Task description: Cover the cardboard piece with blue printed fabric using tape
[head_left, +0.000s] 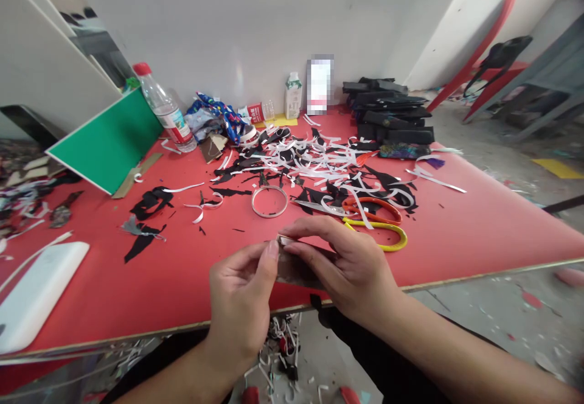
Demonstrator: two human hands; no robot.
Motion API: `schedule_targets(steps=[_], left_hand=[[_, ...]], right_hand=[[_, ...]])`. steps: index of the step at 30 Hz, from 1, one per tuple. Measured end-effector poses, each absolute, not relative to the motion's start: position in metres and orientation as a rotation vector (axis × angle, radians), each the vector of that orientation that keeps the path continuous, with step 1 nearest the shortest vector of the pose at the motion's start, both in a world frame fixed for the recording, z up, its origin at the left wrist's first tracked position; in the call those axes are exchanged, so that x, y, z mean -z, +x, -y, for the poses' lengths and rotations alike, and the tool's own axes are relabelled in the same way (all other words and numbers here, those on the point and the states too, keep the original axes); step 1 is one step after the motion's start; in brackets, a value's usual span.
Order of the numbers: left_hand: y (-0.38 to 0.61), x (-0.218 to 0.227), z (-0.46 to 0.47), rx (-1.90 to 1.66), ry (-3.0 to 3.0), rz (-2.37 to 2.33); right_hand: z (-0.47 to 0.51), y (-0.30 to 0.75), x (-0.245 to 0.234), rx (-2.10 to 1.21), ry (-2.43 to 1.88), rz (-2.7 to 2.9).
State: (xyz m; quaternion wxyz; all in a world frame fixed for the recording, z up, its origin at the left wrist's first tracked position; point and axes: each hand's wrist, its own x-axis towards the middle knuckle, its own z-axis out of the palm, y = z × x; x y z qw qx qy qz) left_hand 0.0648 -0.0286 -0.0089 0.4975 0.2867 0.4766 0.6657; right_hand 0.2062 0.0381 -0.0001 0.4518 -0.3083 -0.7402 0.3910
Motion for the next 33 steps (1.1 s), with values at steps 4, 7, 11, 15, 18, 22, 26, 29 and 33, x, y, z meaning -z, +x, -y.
schedule_targets(steps=[4,7,11,15,18,22,26,29,33], left_hand=[[0.065,0.008,0.028,-1.613,0.712,-1.145],[0.065,0.006,0.027,-1.609,0.726,-1.148],[0.065,0.005,0.029,-1.588,0.735,-1.134],[0.065,0.005,0.029,-1.584,0.749,-1.116],[0.065,0.006,0.029,-1.566,0.750,-1.117],[0.066,0.007,0.030,-1.554,0.763,-1.146],[0.063,0.006,0.027,-1.551,0.725,-1.155],[0.055,0.005,0.020,-1.600,0.635,-1.201],[0.033,0.002,0.008,-1.784,0.525,-1.246]], right_hand=[[-0.048,0.215,-0.001,-0.715,-0.506,2.020],[-0.050,0.215,-0.003,-0.669,-0.478,2.043],[-0.049,0.214,-0.005,-0.633,-0.560,2.031],[-0.049,0.215,-0.005,-0.643,-0.526,2.039],[-0.050,0.217,-0.004,-0.658,-0.558,2.071],[-0.050,0.218,-0.005,-0.679,-0.600,2.125],[-0.051,0.218,-0.005,-0.684,-0.647,2.158],[-0.053,0.221,-0.005,-0.674,-0.679,2.169],[-0.064,0.233,-0.005,-0.625,-0.836,2.159]])
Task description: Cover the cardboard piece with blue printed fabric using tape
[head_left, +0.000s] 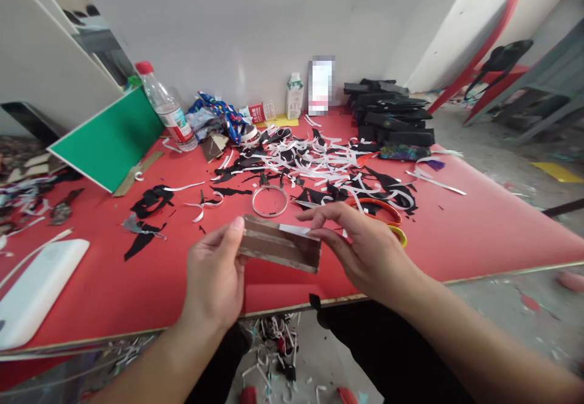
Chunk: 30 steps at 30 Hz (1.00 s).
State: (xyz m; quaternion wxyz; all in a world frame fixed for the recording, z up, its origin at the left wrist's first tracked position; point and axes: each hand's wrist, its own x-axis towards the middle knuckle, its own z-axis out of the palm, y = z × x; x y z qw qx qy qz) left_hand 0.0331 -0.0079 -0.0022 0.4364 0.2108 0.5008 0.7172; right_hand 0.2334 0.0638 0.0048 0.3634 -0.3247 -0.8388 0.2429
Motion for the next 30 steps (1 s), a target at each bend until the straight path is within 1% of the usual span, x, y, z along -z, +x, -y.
schedule_targets(steps=[4,9,14,17,19,21,24,27,30], left_hand=[[0.008,0.001,0.000,-1.913,0.409,-1.265],[-0.011,-0.001,-0.001,-1.968,0.343,-1.294],[-0.011,-0.004,0.002,-1.865,0.322,-1.342],[-0.007,-0.002,0.005,-1.725,0.346,-1.395],[-0.006,0.001,0.008,-1.630,0.403,-1.409],[-0.007,0.005,0.011,-1.531,0.516,-1.440],[-0.013,0.008,0.017,-1.286,0.829,-1.626],[-0.020,0.006,0.022,-0.983,1.108,-1.754],[-0.028,0.004,0.026,-0.742,1.288,-1.811]], right_hand=[[-0.087,0.254,-0.006,-0.520,-1.178,2.106],[-0.119,0.289,-0.016,-0.316,-1.826,1.950],[-0.128,0.315,-0.027,-0.091,-1.987,1.854],[-0.127,0.315,-0.022,-0.083,-1.895,1.855],[-0.122,0.305,-0.014,-0.116,-1.667,1.940],[-0.112,0.291,-0.007,-0.199,-1.352,2.119],[-0.092,0.264,-0.002,-0.375,-1.012,2.444],[-0.076,0.241,0.003,-0.524,-0.884,2.623],[-0.073,0.228,0.010,-0.613,-0.833,2.672]])
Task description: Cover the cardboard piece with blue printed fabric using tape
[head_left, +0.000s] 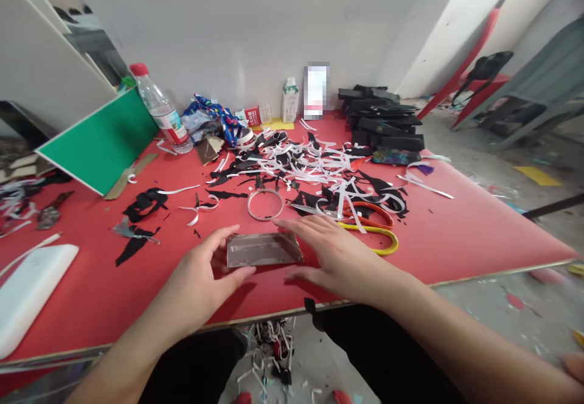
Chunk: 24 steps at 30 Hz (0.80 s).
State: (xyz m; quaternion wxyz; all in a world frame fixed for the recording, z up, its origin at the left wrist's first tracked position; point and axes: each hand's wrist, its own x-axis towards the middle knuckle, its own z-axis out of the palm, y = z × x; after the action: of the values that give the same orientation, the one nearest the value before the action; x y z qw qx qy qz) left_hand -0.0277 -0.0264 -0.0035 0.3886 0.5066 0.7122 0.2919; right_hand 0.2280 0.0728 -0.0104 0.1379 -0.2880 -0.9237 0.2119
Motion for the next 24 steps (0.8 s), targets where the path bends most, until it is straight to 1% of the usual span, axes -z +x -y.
schedule_targets(steps=[5,10,17,21,24], left_hand=[[-0.042,-0.001,0.028,-0.492,1.664,-2.015],[-0.052,0.000,0.027,-0.339,1.775,-1.996],[-0.056,0.013,0.028,-0.564,1.815,-1.949],[-0.056,0.013,0.030,-0.688,1.657,-1.975],[-0.054,0.008,0.031,-0.860,1.530,-2.012]], right_hand=[[-0.082,0.226,0.020,-0.712,-0.898,2.632],[-0.085,0.227,0.019,-0.804,-0.962,2.591],[-0.085,0.227,0.020,-0.792,-0.959,2.578],[-0.085,0.232,0.018,-0.720,-0.934,2.573],[-0.087,0.238,0.013,-0.673,-0.927,2.509]])
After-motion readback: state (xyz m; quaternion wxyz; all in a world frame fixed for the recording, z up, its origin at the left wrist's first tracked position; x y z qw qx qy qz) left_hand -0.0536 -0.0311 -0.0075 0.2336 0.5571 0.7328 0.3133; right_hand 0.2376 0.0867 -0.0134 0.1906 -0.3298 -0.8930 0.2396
